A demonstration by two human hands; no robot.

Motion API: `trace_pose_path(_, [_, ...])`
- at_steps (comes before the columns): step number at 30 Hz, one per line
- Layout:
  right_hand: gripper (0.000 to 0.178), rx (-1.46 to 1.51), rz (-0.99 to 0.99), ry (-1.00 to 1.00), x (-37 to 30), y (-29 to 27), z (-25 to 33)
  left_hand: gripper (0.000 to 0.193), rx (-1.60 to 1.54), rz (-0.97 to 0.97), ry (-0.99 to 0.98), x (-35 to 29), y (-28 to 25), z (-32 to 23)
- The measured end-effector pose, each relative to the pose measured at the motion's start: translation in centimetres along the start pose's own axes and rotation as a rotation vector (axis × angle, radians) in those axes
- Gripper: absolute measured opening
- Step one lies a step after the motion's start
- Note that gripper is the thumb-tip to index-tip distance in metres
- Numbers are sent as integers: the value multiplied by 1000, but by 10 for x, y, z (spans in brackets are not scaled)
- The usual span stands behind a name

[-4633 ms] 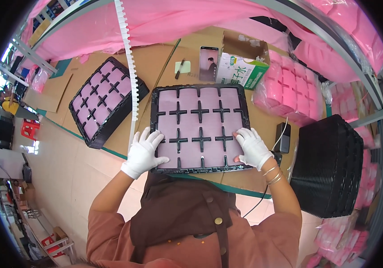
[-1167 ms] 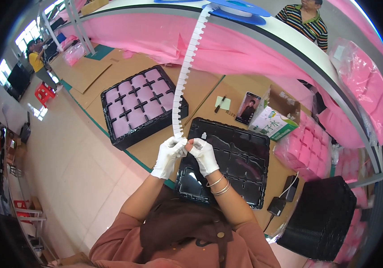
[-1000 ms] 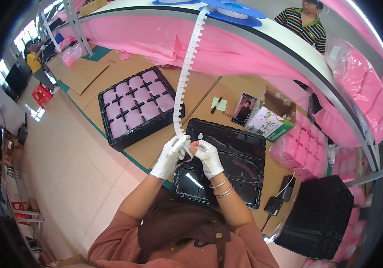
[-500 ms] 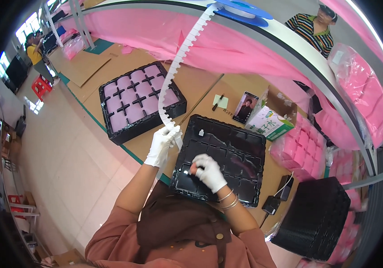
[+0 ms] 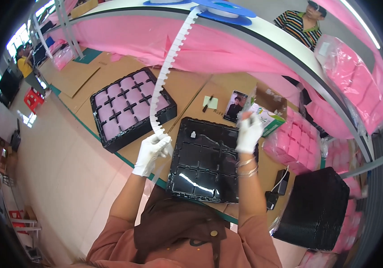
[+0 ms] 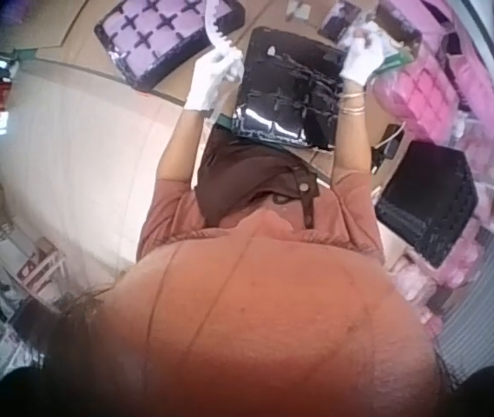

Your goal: The person packs pink foam components into a black grid tray by hand, then manipulates white plastic strips.

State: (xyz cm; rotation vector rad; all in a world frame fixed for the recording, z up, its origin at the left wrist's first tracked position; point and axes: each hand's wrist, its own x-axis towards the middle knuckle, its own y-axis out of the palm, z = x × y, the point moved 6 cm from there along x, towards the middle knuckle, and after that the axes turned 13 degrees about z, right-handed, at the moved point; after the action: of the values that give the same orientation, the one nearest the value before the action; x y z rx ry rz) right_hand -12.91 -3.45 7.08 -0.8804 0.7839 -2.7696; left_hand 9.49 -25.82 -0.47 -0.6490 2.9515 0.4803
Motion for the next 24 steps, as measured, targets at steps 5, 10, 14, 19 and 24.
trace_pose_path(5, [21,-415,18,123,106,-52,-94,31,-55,51,-37,1,13,-2])
trace_pose_path(10, [10,58,346,-23,29,17,-18,23,-151,52,-20,1,15,4])
trace_pose_path(14, [17,359,689,35,-72,58,69,20,-102,109,-9,6,29,6])
trace_pose_path(19, [14,374,710,-33,-93,75,93,17,-122,123,-12,1,30,2])
trace_pose_path(24, [12,254,654,-102,-101,83,89,14,-68,140,25,3,28,6])
